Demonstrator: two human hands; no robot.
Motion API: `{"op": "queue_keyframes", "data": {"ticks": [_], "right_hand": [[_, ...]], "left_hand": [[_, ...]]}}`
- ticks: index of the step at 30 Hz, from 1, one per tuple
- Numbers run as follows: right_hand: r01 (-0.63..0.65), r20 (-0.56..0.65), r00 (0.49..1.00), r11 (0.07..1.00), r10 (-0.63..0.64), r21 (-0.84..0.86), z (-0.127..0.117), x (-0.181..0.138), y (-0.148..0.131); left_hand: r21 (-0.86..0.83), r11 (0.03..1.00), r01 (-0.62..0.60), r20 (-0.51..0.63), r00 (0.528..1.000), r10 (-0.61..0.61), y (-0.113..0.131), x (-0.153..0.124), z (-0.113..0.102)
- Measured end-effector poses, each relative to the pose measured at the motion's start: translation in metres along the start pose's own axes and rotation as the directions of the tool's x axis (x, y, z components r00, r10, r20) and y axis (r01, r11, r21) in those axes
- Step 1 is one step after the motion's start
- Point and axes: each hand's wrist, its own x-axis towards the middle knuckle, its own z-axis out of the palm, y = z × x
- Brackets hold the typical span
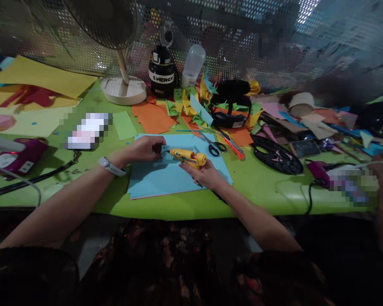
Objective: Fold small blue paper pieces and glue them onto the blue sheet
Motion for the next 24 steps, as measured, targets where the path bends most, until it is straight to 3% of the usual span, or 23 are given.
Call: {"op": "queue_keyframes", "data": {"ticks": [21,24], "right_hand": [[-0.02,-0.005,1.0,0.999,0.02,-0.027,0.0019,-0.0015,-0.0045],[0.026,-0.015,1.0,0.997,-0.027,-0.077,0.0023,-0.0033,-0.0048]], "left_hand": [[-0.033,0.999,-0.024,-0.009,1.0,0.024,0.0006,-0.0012,-0.0004],[-0.052,0.998,-0.035,-0.012,0.999,0.034,-0.0021,-0.0011,0.0001]]}}
